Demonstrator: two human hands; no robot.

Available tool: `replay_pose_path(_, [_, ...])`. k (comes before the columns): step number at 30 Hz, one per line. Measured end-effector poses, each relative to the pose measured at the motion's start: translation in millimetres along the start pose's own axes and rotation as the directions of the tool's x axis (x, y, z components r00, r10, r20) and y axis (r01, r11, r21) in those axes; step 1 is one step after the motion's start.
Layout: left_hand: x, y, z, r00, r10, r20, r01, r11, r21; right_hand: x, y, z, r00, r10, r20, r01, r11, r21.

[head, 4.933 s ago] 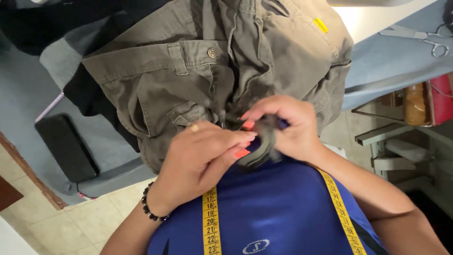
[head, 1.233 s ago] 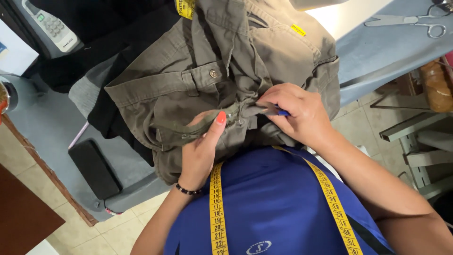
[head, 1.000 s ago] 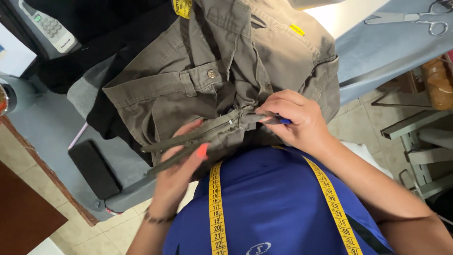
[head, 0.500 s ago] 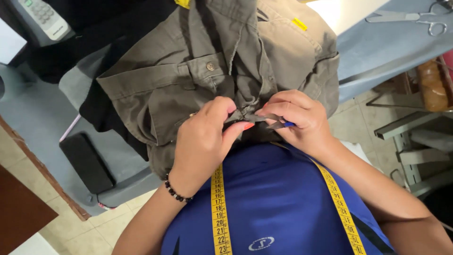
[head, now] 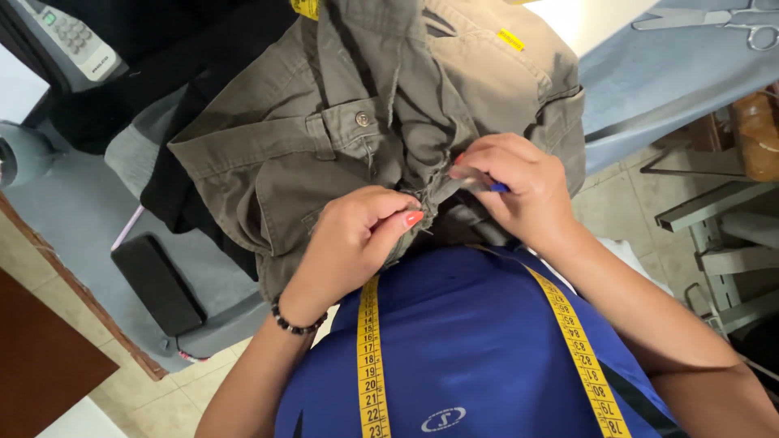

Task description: Measuring, trimming, and documenting repairs for a pair of pants on a sewing floor.

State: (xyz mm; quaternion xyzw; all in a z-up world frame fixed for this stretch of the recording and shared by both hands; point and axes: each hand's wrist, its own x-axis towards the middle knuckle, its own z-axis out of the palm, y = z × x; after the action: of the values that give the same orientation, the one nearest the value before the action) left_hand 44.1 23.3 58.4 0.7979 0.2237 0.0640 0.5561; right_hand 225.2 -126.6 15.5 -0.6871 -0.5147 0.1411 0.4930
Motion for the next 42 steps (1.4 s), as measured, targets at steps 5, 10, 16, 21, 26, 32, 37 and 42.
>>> replay_pose_path(5, [2.8,-20.7,6.8,0.996,-0.078,-0.032,0.072,0.985,-0.155,1.6,-5.2,-14.7,0.997,0.041,-0.071,-0.042,0.999,-0.010])
replay_pose_path(10, [5.0,-21.6,9.9,0.995,-0.095,-0.027,0.088,0.978,-0.187,-15.8,-24.9,3.9,0.937,0.349,-0.010,-0.337,0.912,0.234])
replay_pose_path(16, [6.8,-17.8,4.8,1.000,-0.011,0.005,0.011,1.000,-0.021,-20.8,-21.9,20.9,0.895,0.445,-0.008,-0.429,0.867,0.253])
replay_pose_path(21, [3.3,-14.6,-1.6,1.000,0.027,0.005,-0.027,0.997,-0.066,-31.0,4.4,27.0,0.904,0.418,-0.091,-0.398,0.900,0.179])
replay_pose_path(26, [-1.3,-12.0,3.5,0.999,0.012,-0.050,-0.016,0.996,-0.093,-11.1,-39.3,-9.9,0.911,0.391,0.132,-0.410,0.895,0.177])
replay_pose_path(32, [-8.8,-3.8,8.2,0.994,0.071,-0.080,-0.062,0.992,0.109,-18.6,-39.5,-22.2,0.851,0.410,0.329,-0.471,0.872,0.135])
replay_pose_path(37, [-3.8,-26.5,22.8,0.996,-0.035,-0.081,0.044,0.993,0.108,-23.1,12.5,-45.0,0.870,0.480,0.114,-0.490,0.868,0.087])
replay_pose_path(42, [-5.2,-35.6,26.7,0.991,-0.101,-0.083,0.112,0.984,0.140,-44.2,116.9,-69.0,0.581,0.739,-0.341,-0.685,0.670,0.286])
